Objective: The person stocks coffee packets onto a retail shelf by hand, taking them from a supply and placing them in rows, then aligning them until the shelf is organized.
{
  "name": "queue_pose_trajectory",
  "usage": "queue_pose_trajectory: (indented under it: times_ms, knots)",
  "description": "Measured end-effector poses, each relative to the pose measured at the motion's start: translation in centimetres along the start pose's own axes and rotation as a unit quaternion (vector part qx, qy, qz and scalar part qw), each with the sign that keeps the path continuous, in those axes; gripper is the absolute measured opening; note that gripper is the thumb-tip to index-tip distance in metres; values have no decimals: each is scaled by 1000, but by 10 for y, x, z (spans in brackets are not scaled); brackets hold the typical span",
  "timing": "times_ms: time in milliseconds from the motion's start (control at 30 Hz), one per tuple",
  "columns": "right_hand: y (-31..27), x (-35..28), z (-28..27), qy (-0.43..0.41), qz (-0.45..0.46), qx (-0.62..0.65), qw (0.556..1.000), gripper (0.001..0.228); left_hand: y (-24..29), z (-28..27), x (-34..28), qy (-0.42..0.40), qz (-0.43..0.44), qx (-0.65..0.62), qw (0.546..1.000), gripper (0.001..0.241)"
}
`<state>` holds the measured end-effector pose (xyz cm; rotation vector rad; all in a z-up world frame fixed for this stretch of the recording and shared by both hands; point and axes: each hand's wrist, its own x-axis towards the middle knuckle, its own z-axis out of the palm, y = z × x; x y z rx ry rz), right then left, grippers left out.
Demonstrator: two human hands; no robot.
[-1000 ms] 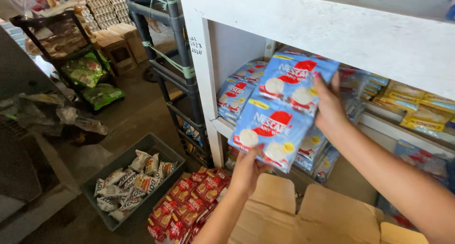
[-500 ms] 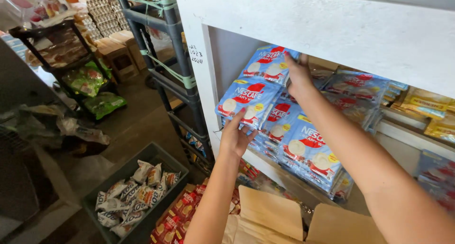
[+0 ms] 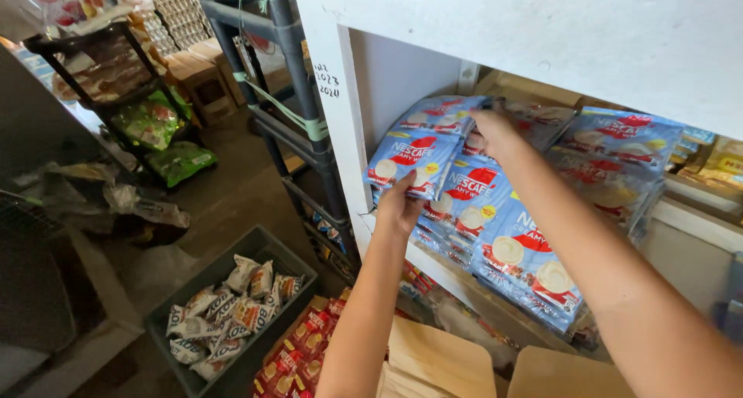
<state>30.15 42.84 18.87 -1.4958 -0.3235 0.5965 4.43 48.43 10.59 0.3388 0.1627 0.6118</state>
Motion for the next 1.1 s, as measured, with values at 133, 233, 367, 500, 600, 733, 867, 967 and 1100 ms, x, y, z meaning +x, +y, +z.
queue_pose_trajectory:
  times_ms: [133, 233, 367, 500, 600, 733, 867, 967, 1100]
  knots:
    - [-3, -24, 0, 174, -219, -228, 933, 57, -6, 9, 7, 7, 30, -9, 999, 37]
    - [-9, -78, 9, 52, -396, -411, 820, 46, -10, 0, 33, 21, 35, 9, 999, 35]
    - [3, -96, 19, -54, -463, -490, 736, 46, -8, -9, 61, 46, 11, 41, 998, 31]
    - [0, -107, 21, -24, -426, -453, 783, 52, 9, 5, 55, 50, 14, 76, 996, 28]
    - [-1, -119, 29, -40, -401, -462, 790, 55, 12, 12, 36, 73, 64, 83, 992, 26]
    - [10, -118, 32, -19, -399, -489, 775, 52, -2, 1, 28, 99, 136, 121, 978, 30]
    - [13, -119, 28, -18, -476, -474, 740, 56, -11, -3, 26, 94, 161, 116, 976, 35]
    - [3, -136, 28, -54, -398, -486, 776, 50, -17, 21, -2, 127, 225, 125, 958, 48]
    - [12, -131, 24, -48, -433, -485, 758, 49, -13, 56, -43, 149, 468, 494, 717, 73]
